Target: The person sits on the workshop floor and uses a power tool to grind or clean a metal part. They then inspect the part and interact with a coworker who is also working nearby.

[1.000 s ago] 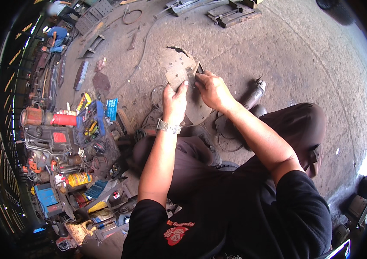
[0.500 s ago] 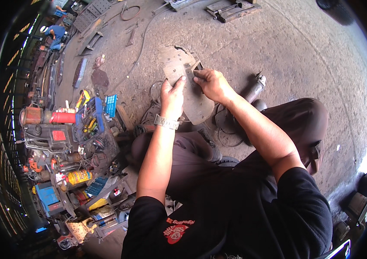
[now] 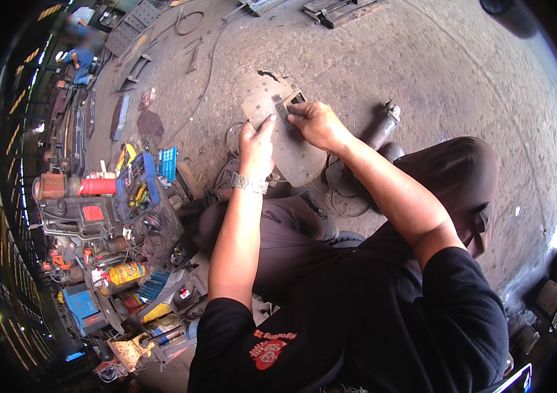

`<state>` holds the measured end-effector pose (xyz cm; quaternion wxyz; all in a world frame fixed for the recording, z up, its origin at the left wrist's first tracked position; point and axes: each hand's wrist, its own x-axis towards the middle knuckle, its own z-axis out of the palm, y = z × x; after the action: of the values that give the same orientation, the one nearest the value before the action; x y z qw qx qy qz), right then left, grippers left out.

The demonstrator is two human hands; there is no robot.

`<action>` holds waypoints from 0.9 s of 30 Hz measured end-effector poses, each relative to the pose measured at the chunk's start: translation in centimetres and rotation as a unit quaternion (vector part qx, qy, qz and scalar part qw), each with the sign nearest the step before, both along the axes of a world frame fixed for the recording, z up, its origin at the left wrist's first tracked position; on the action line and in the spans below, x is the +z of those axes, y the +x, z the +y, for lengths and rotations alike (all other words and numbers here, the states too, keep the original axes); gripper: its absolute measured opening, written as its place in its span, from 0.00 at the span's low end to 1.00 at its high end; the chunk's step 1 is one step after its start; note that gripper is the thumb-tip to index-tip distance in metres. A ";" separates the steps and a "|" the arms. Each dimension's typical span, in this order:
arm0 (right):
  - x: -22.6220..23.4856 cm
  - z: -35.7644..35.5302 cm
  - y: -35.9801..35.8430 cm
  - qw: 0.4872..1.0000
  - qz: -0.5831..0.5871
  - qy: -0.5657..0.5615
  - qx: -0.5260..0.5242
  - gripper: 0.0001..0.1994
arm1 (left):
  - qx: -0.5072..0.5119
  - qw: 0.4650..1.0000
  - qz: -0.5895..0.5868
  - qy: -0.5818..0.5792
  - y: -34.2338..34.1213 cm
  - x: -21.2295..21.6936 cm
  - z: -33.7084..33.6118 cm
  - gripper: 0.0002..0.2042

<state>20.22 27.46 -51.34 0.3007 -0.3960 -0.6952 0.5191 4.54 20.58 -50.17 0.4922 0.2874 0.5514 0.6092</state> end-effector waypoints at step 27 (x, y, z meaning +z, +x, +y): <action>1.0 -0.8 -0.1 0.999 0.017 -0.028 -0.002 0.17 | 0.010 0.999 0.015 0.032 0.9 1.0 -0.1 0.11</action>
<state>20.08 26.70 -50.37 0.3026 -0.3965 -0.6744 0.5444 5.41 20.53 -49.21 0.4681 0.3069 0.5419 0.6270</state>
